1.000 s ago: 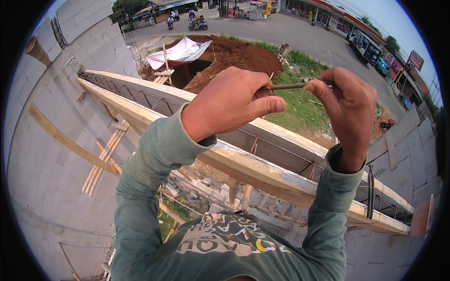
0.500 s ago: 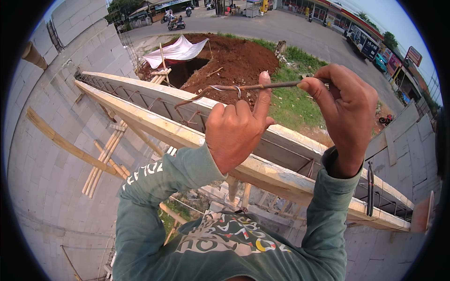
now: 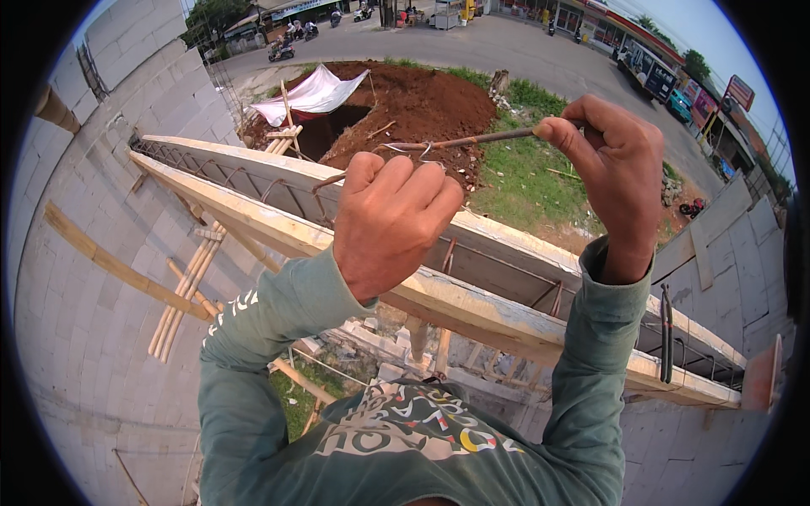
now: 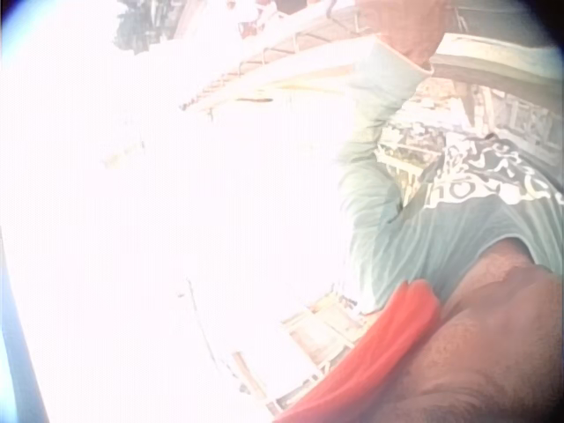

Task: The person works on a wooden formwork beam at a construction site, bending and tying metal rods to secure the structure. They use pliers to twist and tighten the rods around the wooden frame.

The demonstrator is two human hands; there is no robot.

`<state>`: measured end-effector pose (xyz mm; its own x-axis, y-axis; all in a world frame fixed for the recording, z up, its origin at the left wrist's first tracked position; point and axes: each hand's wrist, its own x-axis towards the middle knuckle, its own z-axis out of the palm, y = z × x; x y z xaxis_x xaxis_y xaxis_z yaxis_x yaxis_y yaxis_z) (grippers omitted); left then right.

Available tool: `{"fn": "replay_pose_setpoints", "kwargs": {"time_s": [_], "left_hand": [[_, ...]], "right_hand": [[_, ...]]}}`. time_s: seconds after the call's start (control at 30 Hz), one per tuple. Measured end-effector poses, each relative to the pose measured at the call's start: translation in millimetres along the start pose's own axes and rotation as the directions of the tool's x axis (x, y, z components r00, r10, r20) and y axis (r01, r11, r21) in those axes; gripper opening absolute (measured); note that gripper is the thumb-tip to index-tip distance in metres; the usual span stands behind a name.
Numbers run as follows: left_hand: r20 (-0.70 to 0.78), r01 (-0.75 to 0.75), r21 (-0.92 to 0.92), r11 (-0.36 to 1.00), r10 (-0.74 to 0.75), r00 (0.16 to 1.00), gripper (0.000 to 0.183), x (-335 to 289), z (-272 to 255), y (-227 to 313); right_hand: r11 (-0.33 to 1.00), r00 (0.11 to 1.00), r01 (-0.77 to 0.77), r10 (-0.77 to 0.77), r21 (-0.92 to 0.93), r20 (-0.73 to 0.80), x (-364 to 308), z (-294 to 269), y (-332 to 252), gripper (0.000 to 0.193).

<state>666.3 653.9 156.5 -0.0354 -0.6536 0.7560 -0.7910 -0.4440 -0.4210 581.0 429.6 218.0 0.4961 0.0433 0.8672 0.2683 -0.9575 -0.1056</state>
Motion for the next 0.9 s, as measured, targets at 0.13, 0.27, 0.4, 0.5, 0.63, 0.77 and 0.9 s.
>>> {"fn": "replay_pose_setpoints", "kwargs": {"time_s": [0.13, 0.27, 0.4, 0.5, 0.63, 0.77, 0.9], "left_hand": [[-0.075, 0.099, -0.528, 0.844, -0.163, 0.984, 0.013, 9, -5, -42], [0.164, 0.342, -0.847, 0.408, -0.411, 0.897, 0.020, 29, 9, -71], [0.416, 0.474, -0.805, 0.357, -0.231, 0.880, 0.027, 52, 24, -90], [0.605, 0.522, -0.666, 0.533, -0.024, 0.796, 0.029, 70, 32, -95], [0.807, 0.490, -0.585, 0.646, 0.403, 0.432, 0.033, 88, 44, -89], [0.802, 0.689, -0.502, 0.522, 0.579, 0.145, 0.037, 86, 51, -80], [0.740, 0.655, -0.671, 0.347, 0.261, 0.620, 0.036, 81, 32, -107]], "right_hand": [[0.999, 0.999, 0.042, -0.042, -0.014, 0.000, 0, 0, 2, 0.030], [0.993, 0.996, 0.093, -0.093, -0.077, 0.009, -2, -4, -7, 0.031], [0.987, 0.997, 0.079, -0.080, -0.138, -0.004, -5, -5, -17, 0.032], [0.985, 0.994, 0.101, -0.105, -0.142, -0.023, -4, -6, -23, 0.031], [0.988, 0.990, 0.139, -0.139, -0.065, -0.007, -4, -8, -30, 0.030], [0.985, 0.985, 0.171, -0.171, -0.015, 0.016, -3, -11, -32, 0.031], [0.983, 0.983, 0.181, -0.181, -0.013, -0.012, -3, -9, -29, 0.031]]}}
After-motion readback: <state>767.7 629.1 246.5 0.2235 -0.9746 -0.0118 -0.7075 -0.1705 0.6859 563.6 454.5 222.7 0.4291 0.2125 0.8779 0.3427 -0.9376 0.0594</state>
